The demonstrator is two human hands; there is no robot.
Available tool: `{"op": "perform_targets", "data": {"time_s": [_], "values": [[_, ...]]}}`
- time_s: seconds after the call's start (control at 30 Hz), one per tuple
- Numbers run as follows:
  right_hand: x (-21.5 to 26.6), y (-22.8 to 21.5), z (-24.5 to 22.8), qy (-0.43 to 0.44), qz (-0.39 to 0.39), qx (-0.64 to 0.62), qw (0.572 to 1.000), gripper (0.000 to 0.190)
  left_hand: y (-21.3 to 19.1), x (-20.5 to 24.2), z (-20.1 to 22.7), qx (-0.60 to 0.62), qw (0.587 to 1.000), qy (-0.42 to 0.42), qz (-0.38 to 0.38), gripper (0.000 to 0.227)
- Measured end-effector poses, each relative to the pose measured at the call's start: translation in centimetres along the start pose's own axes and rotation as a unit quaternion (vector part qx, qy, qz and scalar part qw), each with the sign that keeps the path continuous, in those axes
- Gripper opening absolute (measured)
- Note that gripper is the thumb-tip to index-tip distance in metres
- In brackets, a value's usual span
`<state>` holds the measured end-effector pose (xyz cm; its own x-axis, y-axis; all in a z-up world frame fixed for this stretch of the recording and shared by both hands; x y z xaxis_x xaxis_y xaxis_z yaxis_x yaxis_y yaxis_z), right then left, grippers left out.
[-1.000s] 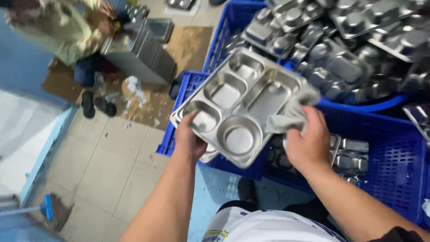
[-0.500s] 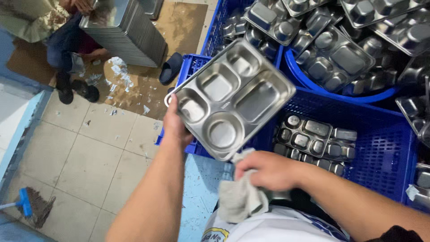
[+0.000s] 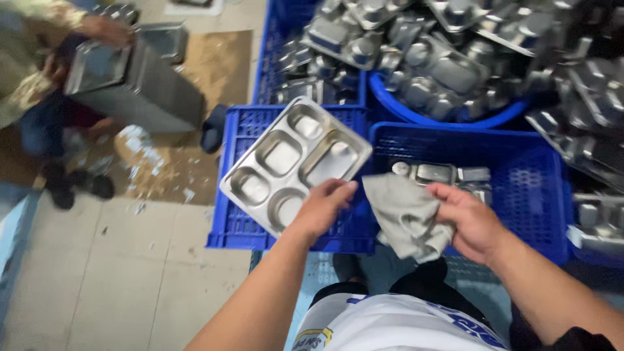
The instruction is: The person wipes multiple stainless steel compartment trays with a cloth, one at a time, then places them into a blue plastic crate. The trays are taken from a large pile and wiped on both sides before stacking.
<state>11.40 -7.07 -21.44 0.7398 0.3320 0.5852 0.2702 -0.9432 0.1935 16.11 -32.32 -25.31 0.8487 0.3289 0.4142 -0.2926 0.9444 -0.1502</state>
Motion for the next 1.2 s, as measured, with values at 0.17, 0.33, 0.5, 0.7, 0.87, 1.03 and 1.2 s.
{"op": "perform_targets", "data": {"time_s": [0.17, 0.33, 0.5, 0.7, 0.87, 1.03, 1.2], "values": [[3.6, -1.7, -7.2, -0.228, 0.062, 0.138, 0.962, 0.040, 10.4, 1.0, 6.4, 0.179, 0.963, -0.038, -0.198, 0.058], [8.5, -4.4, -8.5, -0.358, 0.188, 0.294, 0.866, 0.037, 15.5, 1.2, 8.7, 0.141, 0.960, -0.029, -0.239, 0.050], [9.3, -9.8, -2.8, -0.254, 0.249, 0.276, 0.893, 0.046, 19.6, 2.2, 5.2, 0.064, 0.947, -0.006, -0.316, 0.031], [8.7, -14.3, 9.6, 0.115, 0.230, -0.103, 0.961, 0.052, 26.7, 7.9, 3.0, 0.007, 0.903, 0.036, -0.427, 0.033], [7.7, -15.4, 13.4, 0.182, 0.190, -0.420, 0.869, 0.054, 32.8, 15.6, 5.8, -0.172, 0.809, 0.304, -0.472, 0.031], [8.7, -21.8, 14.4, 0.148, 0.239, -0.407, 0.869, 0.054, 35.4, 10.0, -1.9, -0.041, 0.926, -0.010, -0.375, 0.035], [11.0, -24.8, 16.5, 0.176, 0.262, -0.371, 0.874, 0.061, 30.9, -2.5, -17.7, -0.176, 0.965, -0.068, -0.183, 0.052]]}}
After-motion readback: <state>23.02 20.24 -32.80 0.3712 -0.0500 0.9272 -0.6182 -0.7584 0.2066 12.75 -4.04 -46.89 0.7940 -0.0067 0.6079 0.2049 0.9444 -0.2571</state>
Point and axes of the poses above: each hand's wrist, its own x-axis away from the middle knuckle, its own y-axis out of the palm, z = x × y, the point moved 10 cm from there along -x, towards the middle knuckle, and after that the axes turned 10 degrees about z, right-handed, at the moved point
